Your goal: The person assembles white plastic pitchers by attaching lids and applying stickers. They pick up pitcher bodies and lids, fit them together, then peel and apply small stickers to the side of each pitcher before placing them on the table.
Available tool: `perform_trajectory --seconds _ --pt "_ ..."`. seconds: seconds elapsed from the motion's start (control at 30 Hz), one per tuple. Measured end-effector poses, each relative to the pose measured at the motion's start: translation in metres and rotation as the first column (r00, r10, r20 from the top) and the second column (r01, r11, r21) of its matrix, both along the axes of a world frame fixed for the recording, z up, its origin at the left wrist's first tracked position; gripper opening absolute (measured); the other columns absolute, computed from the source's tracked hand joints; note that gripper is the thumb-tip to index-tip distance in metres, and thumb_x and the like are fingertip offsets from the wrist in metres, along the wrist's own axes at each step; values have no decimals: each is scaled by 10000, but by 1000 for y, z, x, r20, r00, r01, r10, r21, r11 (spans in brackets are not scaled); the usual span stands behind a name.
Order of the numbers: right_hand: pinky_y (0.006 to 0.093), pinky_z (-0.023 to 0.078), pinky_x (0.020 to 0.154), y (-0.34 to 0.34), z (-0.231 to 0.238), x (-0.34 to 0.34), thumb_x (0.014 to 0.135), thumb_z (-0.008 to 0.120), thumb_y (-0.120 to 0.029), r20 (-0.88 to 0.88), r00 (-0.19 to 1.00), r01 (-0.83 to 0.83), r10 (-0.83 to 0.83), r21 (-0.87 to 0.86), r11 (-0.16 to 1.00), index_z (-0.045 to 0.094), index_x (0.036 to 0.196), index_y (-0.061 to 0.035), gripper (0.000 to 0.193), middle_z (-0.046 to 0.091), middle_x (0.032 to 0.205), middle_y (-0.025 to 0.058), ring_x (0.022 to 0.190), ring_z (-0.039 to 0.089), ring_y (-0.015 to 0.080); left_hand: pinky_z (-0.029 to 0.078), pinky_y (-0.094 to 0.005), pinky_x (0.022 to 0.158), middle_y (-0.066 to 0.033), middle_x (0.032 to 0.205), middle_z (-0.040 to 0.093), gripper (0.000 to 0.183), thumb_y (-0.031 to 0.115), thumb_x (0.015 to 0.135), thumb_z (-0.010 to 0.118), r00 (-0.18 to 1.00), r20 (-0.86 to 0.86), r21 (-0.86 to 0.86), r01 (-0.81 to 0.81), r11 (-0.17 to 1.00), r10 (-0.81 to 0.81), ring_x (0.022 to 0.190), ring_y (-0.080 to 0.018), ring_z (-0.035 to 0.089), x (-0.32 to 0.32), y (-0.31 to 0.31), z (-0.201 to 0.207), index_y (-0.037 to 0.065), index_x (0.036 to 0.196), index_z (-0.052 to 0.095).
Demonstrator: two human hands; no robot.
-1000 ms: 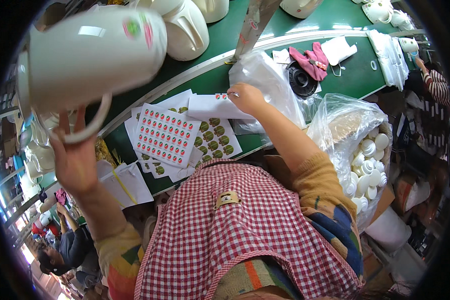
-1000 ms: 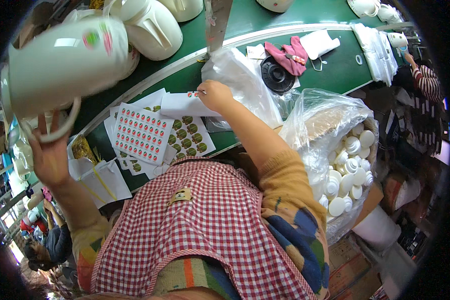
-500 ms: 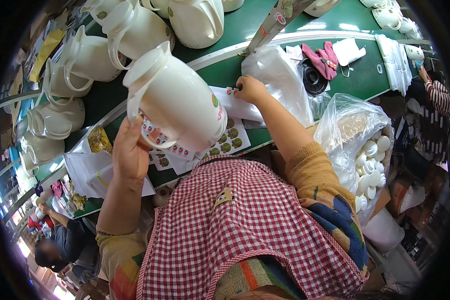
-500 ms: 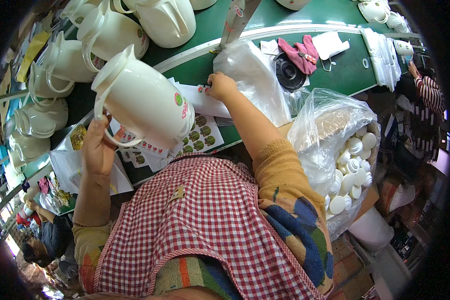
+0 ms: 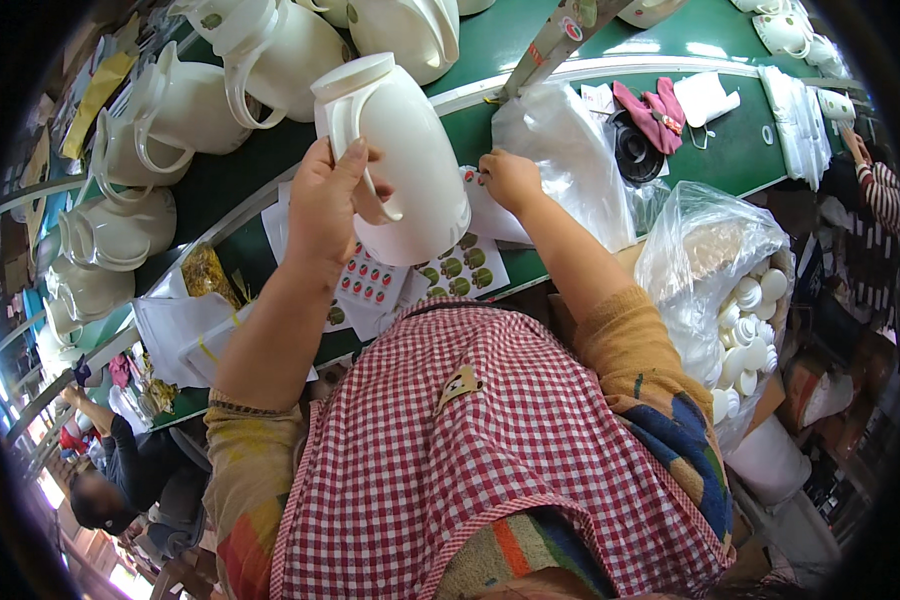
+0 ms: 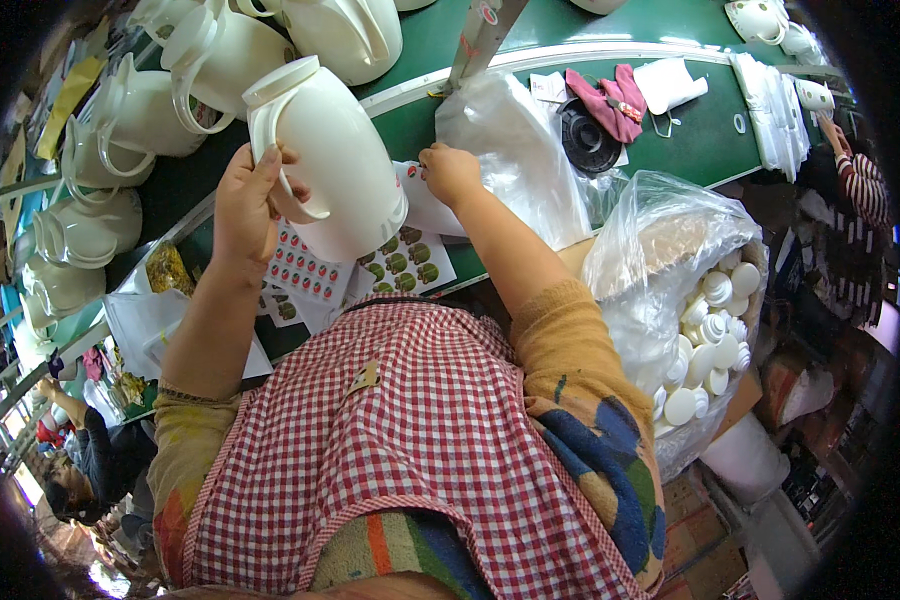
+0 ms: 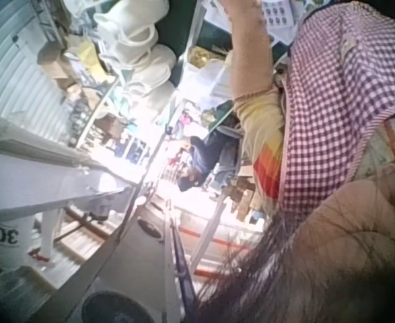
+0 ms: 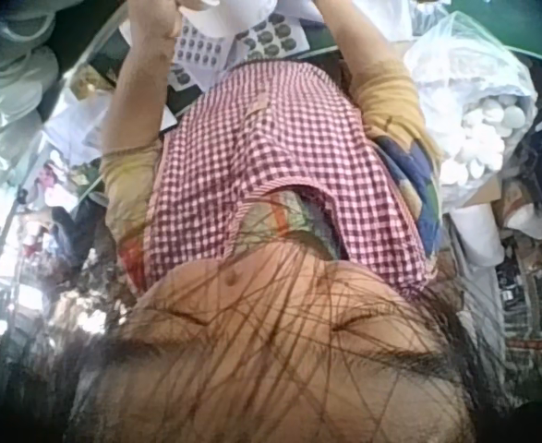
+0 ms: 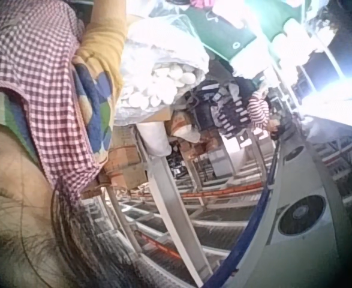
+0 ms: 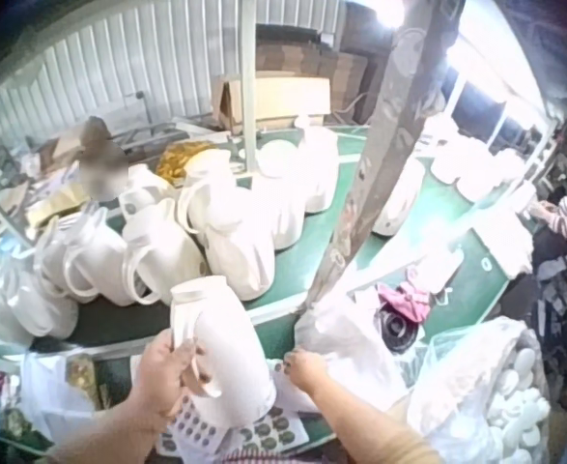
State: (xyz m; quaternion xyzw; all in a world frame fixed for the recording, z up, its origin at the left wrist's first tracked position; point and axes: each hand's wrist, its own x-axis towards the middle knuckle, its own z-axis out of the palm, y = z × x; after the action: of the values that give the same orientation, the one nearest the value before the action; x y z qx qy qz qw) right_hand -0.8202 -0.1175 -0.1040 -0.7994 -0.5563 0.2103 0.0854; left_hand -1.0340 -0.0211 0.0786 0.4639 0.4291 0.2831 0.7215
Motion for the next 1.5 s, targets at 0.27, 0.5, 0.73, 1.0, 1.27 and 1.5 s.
perform_trajectory --seconds 0.27,0.5,0.73,1.0,1.27,1.5 --pt "336 470 621 -42 -12 -14 752 629 -127 -229 945 287 -233 244 926 640 801 -93 60 609 834 65 753 611 228 498 -310 584 -122 826 588 234 188 940 443 965 98 117 -255 960 245 630 -184 593 40 2 -20 -6 1060 390" --pt "284 417 558 -75 67 -29 821 624 -190 -910 -375 693 -177 -403 598 588 929 -42 187 595 768 70 643 573 176 539 -325 617 -144 956 611 309 193 949 421 980 55 127 -197 972 191 707 -221 636 49 1 -13 14 1181 324" --pt "257 427 572 -61 108 -95 852 603 -212 -791 -598 439 -132 -460 772 583 960 -50 196 576 735 42 613 534 156 528 -325 573 -140 915 608 266 190 939 448 968 88 151 -244 958 233 643 -217 628 52 -8 -16 19 1104 328" --pt "265 441 584 -57 89 -103 863 585 -172 -772 -620 481 -140 -514 710 535 1127 -37 301 574 748 54 625 541 155 505 -319 545 -131 869 596 255 187 929 470 957 121 148 -280 948 264 622 -214 618 54 -9 -16 20 1045 317" --pt "246 439 564 -62 97 -106 866 573 -151 -816 -561 518 -136 -474 712 500 1195 3 371 600 797 83 628 562 152 507 -318 548 -130 866 584 261 186 927 474 955 133 160 -285 945 265 611 -213 611 55 -9 -16 20 1054 318" --pt "229 403 461 -52 117 -112 855 601 -188 -905 -357 625 -232 -416 661 578 1060 37 305 611 799 108 512 544 158 518 -316 551 -133 855 579 265 180 925 478 956 165 172 -269 947 242 605 -214 609 55 -9 -22 17 1054 314"
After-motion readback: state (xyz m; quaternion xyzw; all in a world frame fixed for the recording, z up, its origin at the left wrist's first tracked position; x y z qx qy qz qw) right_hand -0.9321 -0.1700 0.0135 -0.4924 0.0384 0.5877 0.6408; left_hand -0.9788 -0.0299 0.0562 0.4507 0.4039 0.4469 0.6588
